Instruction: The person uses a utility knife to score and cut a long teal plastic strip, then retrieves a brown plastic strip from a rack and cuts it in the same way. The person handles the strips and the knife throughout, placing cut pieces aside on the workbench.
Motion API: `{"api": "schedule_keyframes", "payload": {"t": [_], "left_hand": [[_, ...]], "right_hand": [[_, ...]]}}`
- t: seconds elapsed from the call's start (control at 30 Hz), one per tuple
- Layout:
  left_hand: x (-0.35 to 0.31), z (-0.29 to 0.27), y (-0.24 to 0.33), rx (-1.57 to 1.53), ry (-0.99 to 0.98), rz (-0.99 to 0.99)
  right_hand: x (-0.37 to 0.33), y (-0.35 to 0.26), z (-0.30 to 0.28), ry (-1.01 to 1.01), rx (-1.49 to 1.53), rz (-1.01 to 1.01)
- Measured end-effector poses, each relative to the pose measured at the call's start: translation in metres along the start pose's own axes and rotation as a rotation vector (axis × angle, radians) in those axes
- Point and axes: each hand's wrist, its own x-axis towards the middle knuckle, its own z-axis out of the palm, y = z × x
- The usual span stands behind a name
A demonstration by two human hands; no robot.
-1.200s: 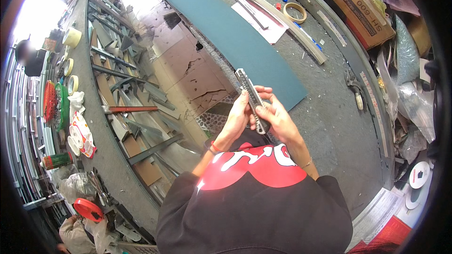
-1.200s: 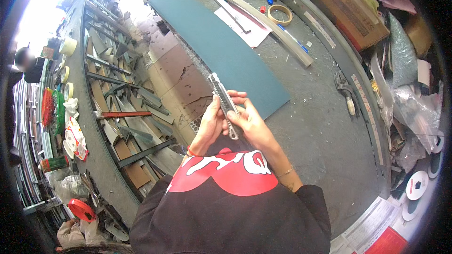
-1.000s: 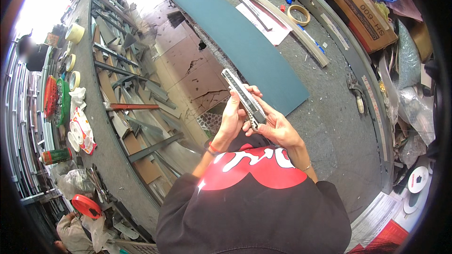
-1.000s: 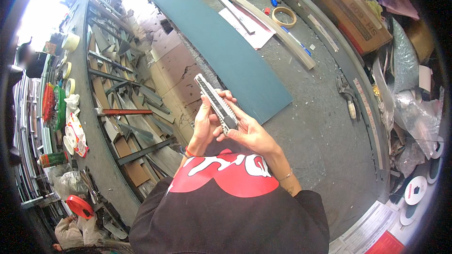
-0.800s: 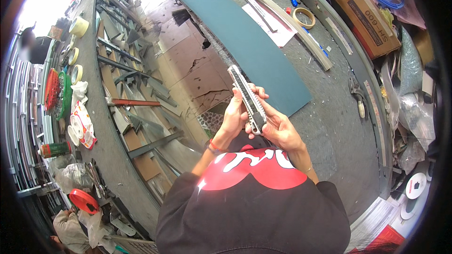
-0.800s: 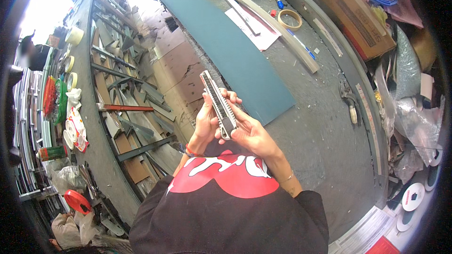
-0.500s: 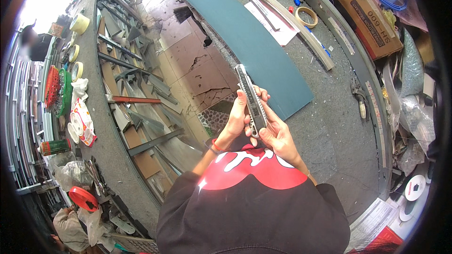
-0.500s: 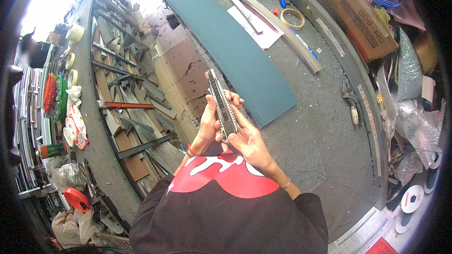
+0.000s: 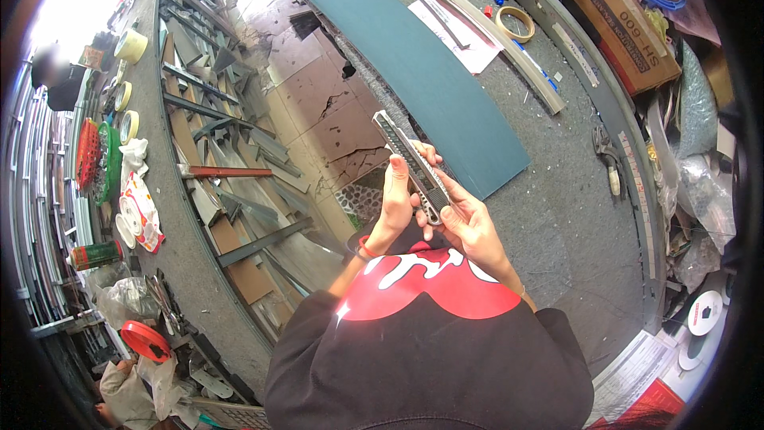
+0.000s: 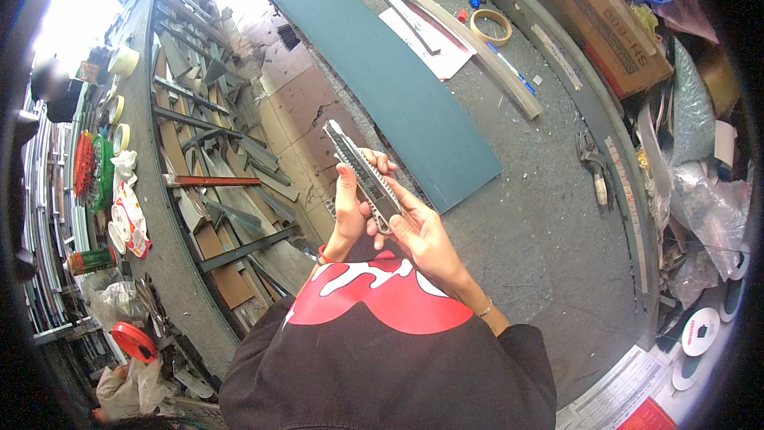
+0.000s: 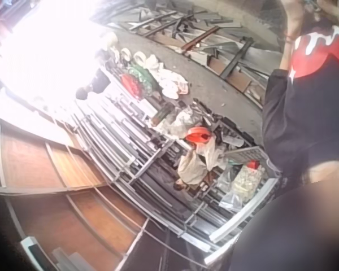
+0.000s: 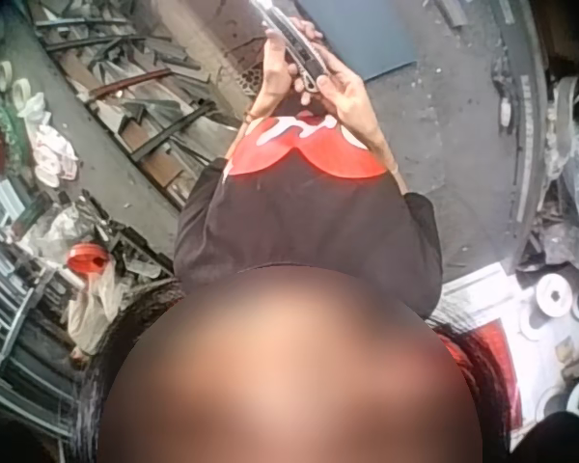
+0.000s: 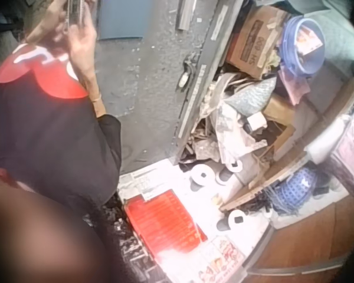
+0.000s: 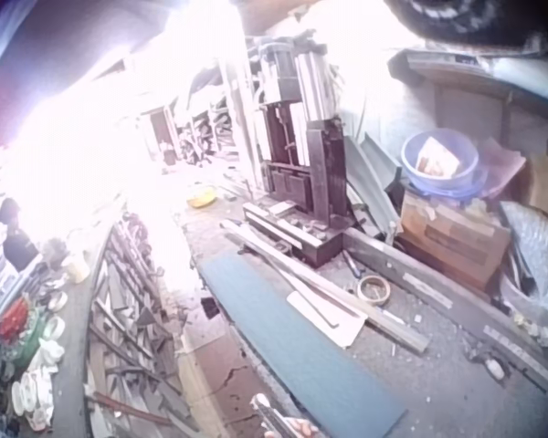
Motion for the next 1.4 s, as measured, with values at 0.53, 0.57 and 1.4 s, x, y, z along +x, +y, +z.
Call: {"api": "schedule_keyframes", "payload": {"t": [0.53, 0.57, 1.4], "left_hand": [[0.001, 0.019, 0.013, 0.122, 0.042, 0.108], [0.000, 0.018, 0.014, 0.156, 0.043, 0.117], [-0.002, 0.023, 0.001, 0.202, -0.235, -0.041]], "right_hand": [[0.000, -0.010, -0.005, -0.059, 0.061, -0.010], [0.000, -0.009, -0.006, -0.040, 0.043, 0.000], [0.000, 0.008, -0.022, 0.038, 0.147, -0.036]]}}
